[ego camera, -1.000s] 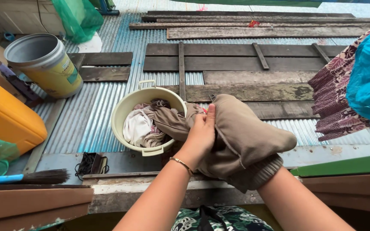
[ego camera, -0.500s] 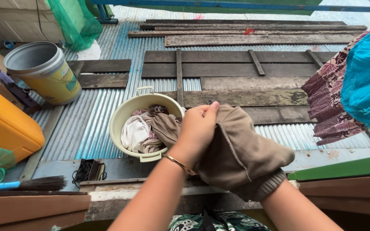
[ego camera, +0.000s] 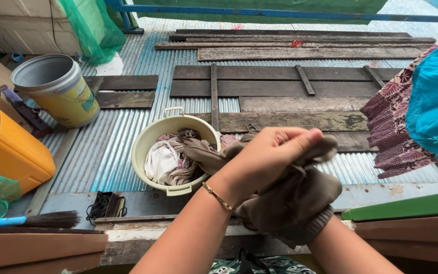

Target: Taking wet clothes from a laundry basket and putting them onto hangers to dry.

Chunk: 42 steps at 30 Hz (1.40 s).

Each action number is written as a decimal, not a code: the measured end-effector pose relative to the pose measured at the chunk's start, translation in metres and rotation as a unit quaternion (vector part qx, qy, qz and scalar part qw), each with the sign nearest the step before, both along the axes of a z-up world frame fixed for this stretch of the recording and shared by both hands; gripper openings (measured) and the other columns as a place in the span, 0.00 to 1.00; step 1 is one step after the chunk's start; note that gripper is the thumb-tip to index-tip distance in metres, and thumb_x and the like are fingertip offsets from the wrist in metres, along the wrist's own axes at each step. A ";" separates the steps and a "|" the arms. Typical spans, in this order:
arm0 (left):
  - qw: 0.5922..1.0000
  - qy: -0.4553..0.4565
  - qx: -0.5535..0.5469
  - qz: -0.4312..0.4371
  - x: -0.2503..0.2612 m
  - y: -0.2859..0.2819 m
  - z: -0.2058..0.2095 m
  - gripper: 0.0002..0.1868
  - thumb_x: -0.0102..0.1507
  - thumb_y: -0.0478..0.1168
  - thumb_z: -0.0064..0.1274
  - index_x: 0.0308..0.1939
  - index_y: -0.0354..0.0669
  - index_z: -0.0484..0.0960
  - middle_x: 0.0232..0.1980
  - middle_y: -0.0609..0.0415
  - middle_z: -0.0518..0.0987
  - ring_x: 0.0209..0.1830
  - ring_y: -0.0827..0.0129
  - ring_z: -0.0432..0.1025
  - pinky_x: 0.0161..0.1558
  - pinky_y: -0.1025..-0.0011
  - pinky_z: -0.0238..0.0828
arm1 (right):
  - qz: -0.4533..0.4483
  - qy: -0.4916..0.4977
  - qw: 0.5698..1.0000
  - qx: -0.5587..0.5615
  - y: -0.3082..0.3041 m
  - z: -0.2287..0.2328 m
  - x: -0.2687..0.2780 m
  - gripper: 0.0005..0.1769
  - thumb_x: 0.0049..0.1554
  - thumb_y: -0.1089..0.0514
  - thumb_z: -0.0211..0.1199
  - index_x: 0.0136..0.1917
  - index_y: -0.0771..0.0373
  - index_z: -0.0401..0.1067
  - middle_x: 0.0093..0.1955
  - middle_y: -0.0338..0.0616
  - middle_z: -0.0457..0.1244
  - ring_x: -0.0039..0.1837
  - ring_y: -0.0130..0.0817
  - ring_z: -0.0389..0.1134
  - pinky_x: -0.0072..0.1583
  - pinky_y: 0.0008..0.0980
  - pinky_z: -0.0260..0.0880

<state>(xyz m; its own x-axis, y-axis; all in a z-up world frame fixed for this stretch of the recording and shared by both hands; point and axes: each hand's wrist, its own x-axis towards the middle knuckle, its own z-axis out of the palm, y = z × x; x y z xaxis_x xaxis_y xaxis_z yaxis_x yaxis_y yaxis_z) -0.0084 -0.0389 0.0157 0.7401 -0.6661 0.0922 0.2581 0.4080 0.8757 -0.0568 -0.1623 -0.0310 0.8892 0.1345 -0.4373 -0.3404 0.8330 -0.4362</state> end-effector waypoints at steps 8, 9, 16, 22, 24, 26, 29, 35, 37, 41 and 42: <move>0.994 -0.024 0.038 -0.098 -0.016 0.005 0.003 0.22 0.72 0.47 0.53 0.60 0.31 0.83 0.50 0.55 0.83 0.49 0.78 0.73 0.53 0.75 0.72 | -0.010 0.020 0.999 0.038 -0.006 0.006 0.008 0.35 0.54 0.35 0.50 0.65 0.59 0.72 0.61 0.47 0.70 0.60 0.38 0.71 0.59 0.32 0.70; 0.994 -0.023 0.037 -0.096 -0.015 0.007 0.005 0.22 0.72 0.47 0.53 0.60 0.31 0.83 0.50 0.55 0.83 0.49 0.78 0.73 0.53 0.75 0.72 | -0.010 0.018 0.999 0.038 -0.007 0.006 0.009 0.35 0.55 0.35 0.50 0.65 0.59 0.72 0.61 0.47 0.70 0.60 0.38 0.71 0.59 0.32 0.70; 0.982 0.081 0.156 -0.075 0.013 0.027 -0.031 0.24 0.69 0.52 0.53 0.59 0.38 0.84 0.40 0.55 0.81 0.37 0.74 0.71 0.38 0.76 0.67 | -0.023 0.004 0.999 0.045 -0.012 -0.003 0.012 0.34 0.56 0.36 0.50 0.65 0.59 0.71 0.61 0.47 0.70 0.60 0.37 0.71 0.59 0.31 0.69; 0.929 0.149 0.321 0.109 0.036 0.034 -0.070 0.25 0.63 0.57 0.51 0.55 0.42 0.76 0.36 0.50 0.80 0.31 0.64 0.75 0.32 0.66 0.75 | -0.039 -0.013 0.998 0.047 -0.029 -0.023 0.023 0.33 0.57 0.37 0.50 0.65 0.60 0.71 0.61 0.46 0.70 0.60 0.37 0.70 0.60 0.31 0.69; 0.916 0.129 0.326 0.192 0.037 0.032 -0.084 0.26 0.62 0.57 0.53 0.53 0.42 0.73 0.42 0.51 0.81 0.36 0.64 0.78 0.37 0.63 0.79 | -0.046 -0.019 0.998 0.048 -0.055 -0.059 0.034 0.33 0.58 0.37 0.50 0.65 0.60 0.71 0.61 0.46 0.70 0.60 0.36 0.70 0.60 0.30 0.69; 0.803 -0.134 0.505 0.287 0.035 0.031 -0.094 0.21 0.64 0.59 0.61 0.51 0.51 0.81 0.48 0.44 0.74 0.46 0.54 0.70 0.47 0.59 0.70 | -0.053 -0.026 0.997 0.049 -0.095 -0.121 0.041 0.32 0.58 0.37 0.50 0.65 0.60 0.71 0.61 0.46 0.69 0.61 0.36 0.70 0.60 0.30 0.68; 0.837 -0.140 0.444 0.287 0.029 0.030 -0.092 0.16 0.61 0.47 0.56 0.49 0.45 0.77 0.45 0.46 0.74 0.44 0.55 0.75 0.49 0.63 0.74 | -0.060 -0.036 0.996 0.050 -0.108 -0.140 0.035 0.32 0.59 0.38 0.50 0.65 0.60 0.71 0.61 0.46 0.69 0.61 0.36 0.70 0.60 0.30 0.68; 0.835 -0.073 0.399 0.373 0.051 0.026 -0.127 0.12 0.67 0.44 0.48 0.49 0.41 0.75 0.47 0.46 0.82 0.47 0.56 0.77 0.51 0.63 0.72 | -0.081 -0.055 0.994 0.057 -0.125 -0.152 0.020 0.31 0.60 0.39 0.50 0.66 0.60 0.71 0.61 0.46 0.69 0.61 0.35 0.70 0.61 0.29 0.68; 0.852 -0.037 0.375 0.365 0.057 0.025 -0.119 0.13 0.66 0.45 0.48 0.48 0.40 0.76 0.47 0.44 0.83 0.48 0.57 0.77 0.52 0.63 0.73 | -0.087 -0.064 0.992 0.059 -0.126 -0.156 0.021 0.30 0.60 0.39 0.50 0.66 0.60 0.71 0.61 0.45 0.69 0.61 0.35 0.70 0.61 0.28 0.67; 0.875 -0.014 0.406 0.265 0.048 0.031 -0.072 0.25 0.66 0.54 0.55 0.53 0.35 0.73 0.51 0.41 0.81 0.51 0.60 0.76 0.54 0.66 0.72 | -0.091 -0.082 0.991 0.058 -0.123 -0.156 0.024 0.30 0.61 0.39 0.50 0.66 0.61 0.71 0.61 0.45 0.69 0.61 0.34 0.69 0.61 0.28 0.67; 0.874 -0.016 0.407 0.264 0.050 0.034 -0.075 0.25 0.66 0.54 0.55 0.53 0.35 0.73 0.51 0.41 0.81 0.51 0.60 0.76 0.54 0.66 0.72 | -0.095 -0.086 0.990 0.061 -0.120 -0.161 0.024 0.29 0.61 0.40 0.50 0.66 0.61 0.71 0.61 0.45 0.69 0.61 0.34 0.69 0.61 0.28 0.67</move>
<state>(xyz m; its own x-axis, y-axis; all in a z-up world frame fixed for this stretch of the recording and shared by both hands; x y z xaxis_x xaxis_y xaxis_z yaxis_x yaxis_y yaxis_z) 0.0412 -0.0052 -0.0591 0.9700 -0.0871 -0.2269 0.1918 -0.2988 0.9348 -0.0327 -0.2827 -0.1919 0.9634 -0.0002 -0.2680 -0.1017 0.9249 -0.3662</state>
